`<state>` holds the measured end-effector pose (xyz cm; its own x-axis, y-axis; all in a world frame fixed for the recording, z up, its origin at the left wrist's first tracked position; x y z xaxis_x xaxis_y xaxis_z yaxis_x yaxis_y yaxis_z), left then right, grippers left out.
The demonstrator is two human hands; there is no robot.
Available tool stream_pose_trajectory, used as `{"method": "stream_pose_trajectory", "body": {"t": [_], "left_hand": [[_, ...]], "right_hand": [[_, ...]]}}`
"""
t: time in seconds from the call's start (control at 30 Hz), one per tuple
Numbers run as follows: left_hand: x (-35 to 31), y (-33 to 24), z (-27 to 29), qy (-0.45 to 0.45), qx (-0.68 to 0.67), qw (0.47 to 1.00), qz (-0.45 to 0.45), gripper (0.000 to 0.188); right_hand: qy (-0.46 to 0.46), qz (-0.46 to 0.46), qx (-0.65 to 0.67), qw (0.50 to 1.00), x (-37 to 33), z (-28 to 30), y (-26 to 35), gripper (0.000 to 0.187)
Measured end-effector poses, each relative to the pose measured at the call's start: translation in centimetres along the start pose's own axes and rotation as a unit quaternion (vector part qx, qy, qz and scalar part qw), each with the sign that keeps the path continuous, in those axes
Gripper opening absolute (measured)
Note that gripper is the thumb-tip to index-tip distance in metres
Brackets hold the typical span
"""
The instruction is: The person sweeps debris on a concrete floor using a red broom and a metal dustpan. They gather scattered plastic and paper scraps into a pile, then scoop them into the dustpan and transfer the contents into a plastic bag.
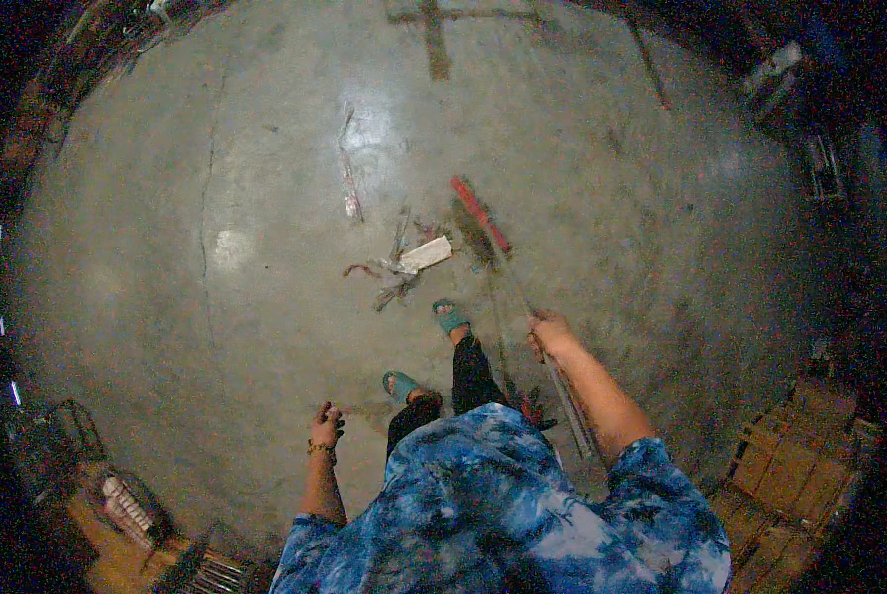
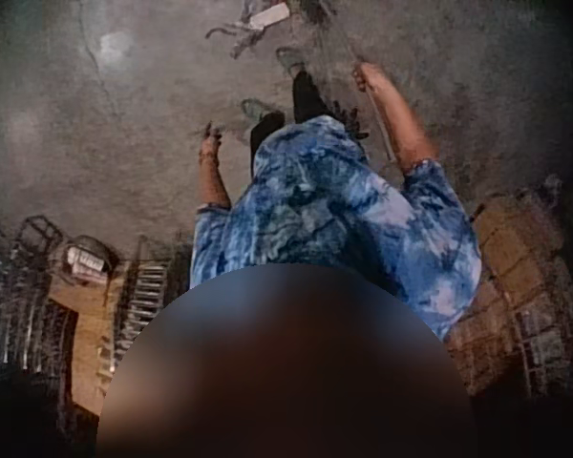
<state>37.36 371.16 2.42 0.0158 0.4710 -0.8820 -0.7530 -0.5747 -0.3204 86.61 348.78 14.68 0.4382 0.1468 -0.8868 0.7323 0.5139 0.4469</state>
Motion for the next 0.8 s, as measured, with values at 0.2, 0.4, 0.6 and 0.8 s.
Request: {"method": "stream_pose_trajectory", "body": {"t": [0.2, 0.4, 0.6, 0.8], "left_hand": [[-4.6, 4.5, -0.2, 0.017, -0.022, 0.999, 0.029, 0.052], [-8.3, 6.2, -3.6, 0.027, -0.039, 0.991, 0.122, 0.054], [-10.2, -1.8, -7.6, 0.066, -0.01, 0.995, 0.078, 0.056], [-10.6, -15.9, -10.0, 0.086, -0.017, 0.996, -0.033, 0.054]], "right_hand": [[-0.099, 0.106, -0.149, 0.978, 7.3, 6.7, 2.9, 0.041], [-0.101, 0.175, -0.369, 0.907, 22.4, 9.2, 8.2, 0.037], [-0.082, 0.073, -0.331, 0.937, 17.0, 4.4, 9.3, 0.04], [-0.025, 0.142, -0.381, 0.913, 0.6, 7.1, 14.1, 0.043]]}}
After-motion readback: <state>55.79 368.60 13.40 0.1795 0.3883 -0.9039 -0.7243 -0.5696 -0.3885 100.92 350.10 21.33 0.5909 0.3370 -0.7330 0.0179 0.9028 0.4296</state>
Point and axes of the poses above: each hand's wrist, its own x-axis towards the middle knuckle, its own z-axis out of the back of the hand, y = z × x, the point moved 1 cm from there along x, towards the middle knuckle, and after that the axes turned 11 degrees about x, right-handed, at the moved point
